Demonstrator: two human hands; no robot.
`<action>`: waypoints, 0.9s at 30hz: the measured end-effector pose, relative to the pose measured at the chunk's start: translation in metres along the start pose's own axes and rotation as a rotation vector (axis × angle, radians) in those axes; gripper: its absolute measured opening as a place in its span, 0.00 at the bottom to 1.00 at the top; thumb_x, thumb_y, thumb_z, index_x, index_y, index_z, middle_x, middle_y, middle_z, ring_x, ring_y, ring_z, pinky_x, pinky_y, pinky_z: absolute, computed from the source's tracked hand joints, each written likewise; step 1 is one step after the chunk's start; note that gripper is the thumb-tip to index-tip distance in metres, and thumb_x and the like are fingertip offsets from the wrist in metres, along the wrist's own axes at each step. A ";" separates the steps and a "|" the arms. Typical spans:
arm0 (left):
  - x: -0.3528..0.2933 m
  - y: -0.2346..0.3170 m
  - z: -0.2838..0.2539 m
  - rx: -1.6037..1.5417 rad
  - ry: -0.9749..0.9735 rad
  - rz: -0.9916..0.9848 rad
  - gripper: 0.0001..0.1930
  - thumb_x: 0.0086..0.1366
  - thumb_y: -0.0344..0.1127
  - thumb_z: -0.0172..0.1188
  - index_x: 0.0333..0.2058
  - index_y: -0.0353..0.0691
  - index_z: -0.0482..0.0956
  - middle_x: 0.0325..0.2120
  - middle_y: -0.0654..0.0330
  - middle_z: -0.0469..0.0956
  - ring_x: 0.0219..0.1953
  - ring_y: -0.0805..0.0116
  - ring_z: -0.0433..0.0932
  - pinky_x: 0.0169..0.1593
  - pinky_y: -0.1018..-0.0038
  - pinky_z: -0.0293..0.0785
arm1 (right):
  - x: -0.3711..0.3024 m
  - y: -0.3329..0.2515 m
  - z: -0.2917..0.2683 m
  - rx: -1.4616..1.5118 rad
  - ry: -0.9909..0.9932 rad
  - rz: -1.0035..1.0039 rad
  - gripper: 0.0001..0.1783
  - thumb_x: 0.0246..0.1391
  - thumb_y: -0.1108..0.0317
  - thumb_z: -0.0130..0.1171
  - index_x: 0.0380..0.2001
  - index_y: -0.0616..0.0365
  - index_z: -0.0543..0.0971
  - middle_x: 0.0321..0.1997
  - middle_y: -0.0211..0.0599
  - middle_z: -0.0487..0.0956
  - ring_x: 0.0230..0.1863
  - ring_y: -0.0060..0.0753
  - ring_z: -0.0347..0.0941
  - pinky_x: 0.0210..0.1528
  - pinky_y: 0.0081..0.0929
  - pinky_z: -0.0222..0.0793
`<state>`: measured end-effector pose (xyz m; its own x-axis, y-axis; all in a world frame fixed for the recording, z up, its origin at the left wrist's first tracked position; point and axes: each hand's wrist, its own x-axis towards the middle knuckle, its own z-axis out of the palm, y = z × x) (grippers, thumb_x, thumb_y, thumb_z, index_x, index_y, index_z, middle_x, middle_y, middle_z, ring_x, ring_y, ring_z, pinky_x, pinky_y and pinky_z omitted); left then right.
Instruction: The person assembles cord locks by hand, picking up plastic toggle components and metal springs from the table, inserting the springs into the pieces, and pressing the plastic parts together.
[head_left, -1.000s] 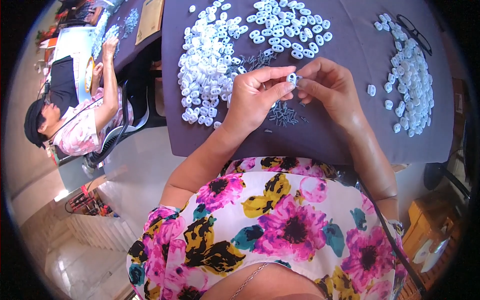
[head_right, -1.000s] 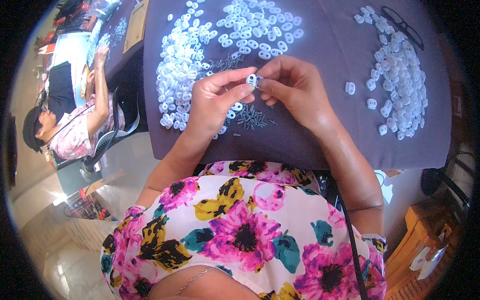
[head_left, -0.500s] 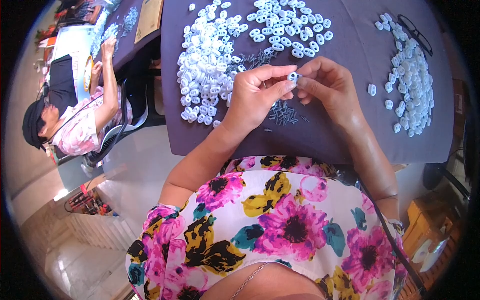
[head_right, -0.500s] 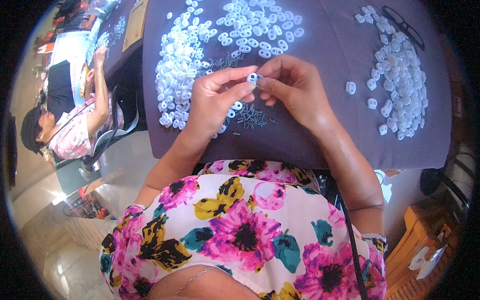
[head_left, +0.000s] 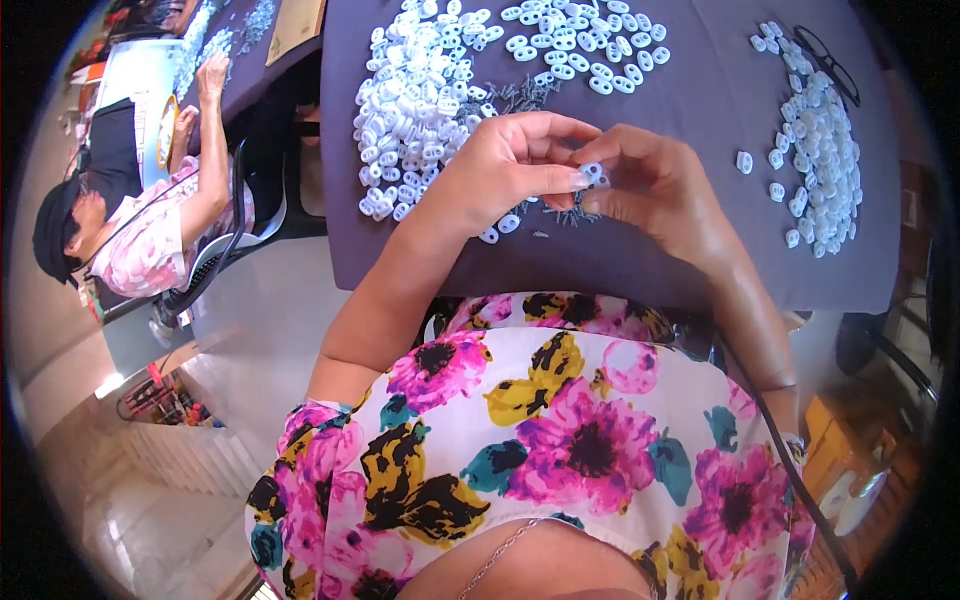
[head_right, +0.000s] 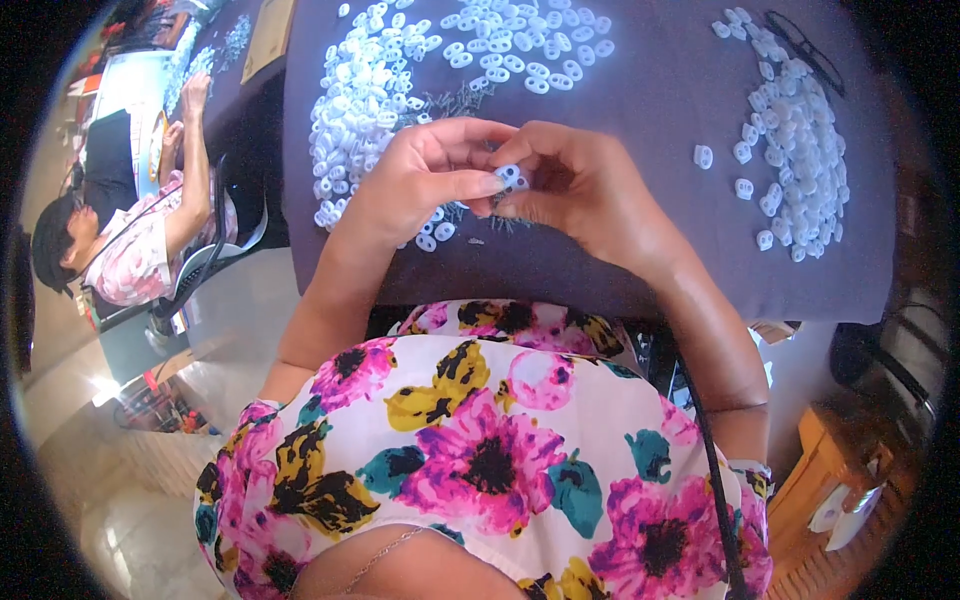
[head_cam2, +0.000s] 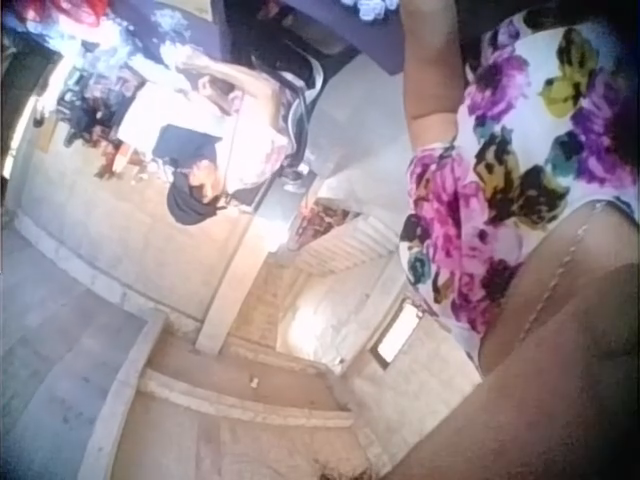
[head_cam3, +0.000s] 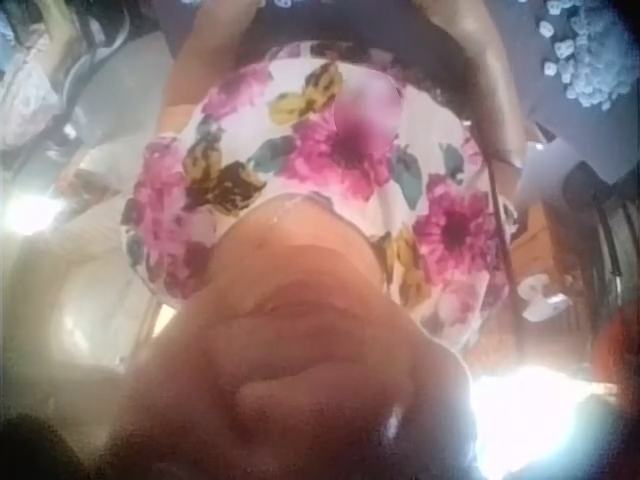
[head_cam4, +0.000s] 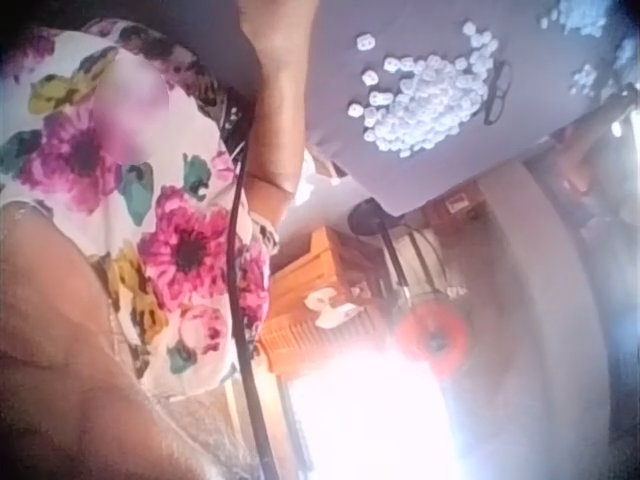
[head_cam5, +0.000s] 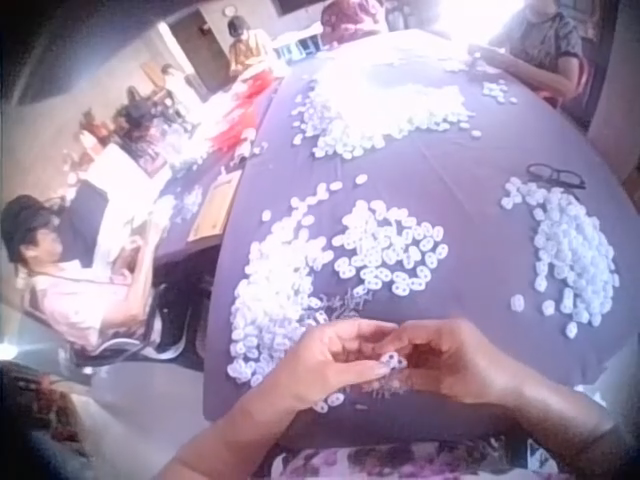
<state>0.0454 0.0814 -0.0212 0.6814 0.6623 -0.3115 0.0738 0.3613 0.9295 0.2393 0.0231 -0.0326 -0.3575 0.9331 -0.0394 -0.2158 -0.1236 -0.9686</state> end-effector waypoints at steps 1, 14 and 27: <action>-0.001 -0.001 0.000 -0.050 -0.012 -0.017 0.19 0.58 0.26 0.60 0.49 0.31 0.72 0.31 0.60 0.79 0.28 0.77 0.78 0.34 0.80 0.77 | -0.003 -0.002 0.000 -0.096 0.004 0.007 0.13 0.48 0.81 0.62 0.39 0.65 0.74 0.33 0.32 0.77 0.38 0.21 0.75 0.40 0.17 0.70; -0.010 -0.016 0.012 -0.156 -0.076 -0.058 0.19 0.59 0.28 0.59 0.49 0.31 0.73 0.29 0.59 0.79 0.26 0.75 0.78 0.31 0.82 0.75 | -0.021 0.014 0.007 -0.046 -0.002 -0.093 0.08 0.50 0.81 0.60 0.34 0.67 0.73 0.35 0.38 0.79 0.39 0.27 0.77 0.43 0.22 0.74; -0.024 0.008 0.027 0.020 0.051 0.062 0.15 0.61 0.29 0.58 0.47 0.31 0.76 0.35 0.59 0.79 0.31 0.75 0.78 0.34 0.82 0.75 | -0.029 0.013 0.017 -0.101 0.099 -0.314 0.13 0.49 0.78 0.63 0.39 0.66 0.75 0.37 0.37 0.78 0.40 0.27 0.77 0.43 0.22 0.74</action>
<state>0.0494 0.0505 -0.0007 0.6474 0.7155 -0.2626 0.0478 0.3058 0.9509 0.2310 -0.0114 -0.0398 -0.1969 0.9491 0.2460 -0.2084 0.2047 -0.9564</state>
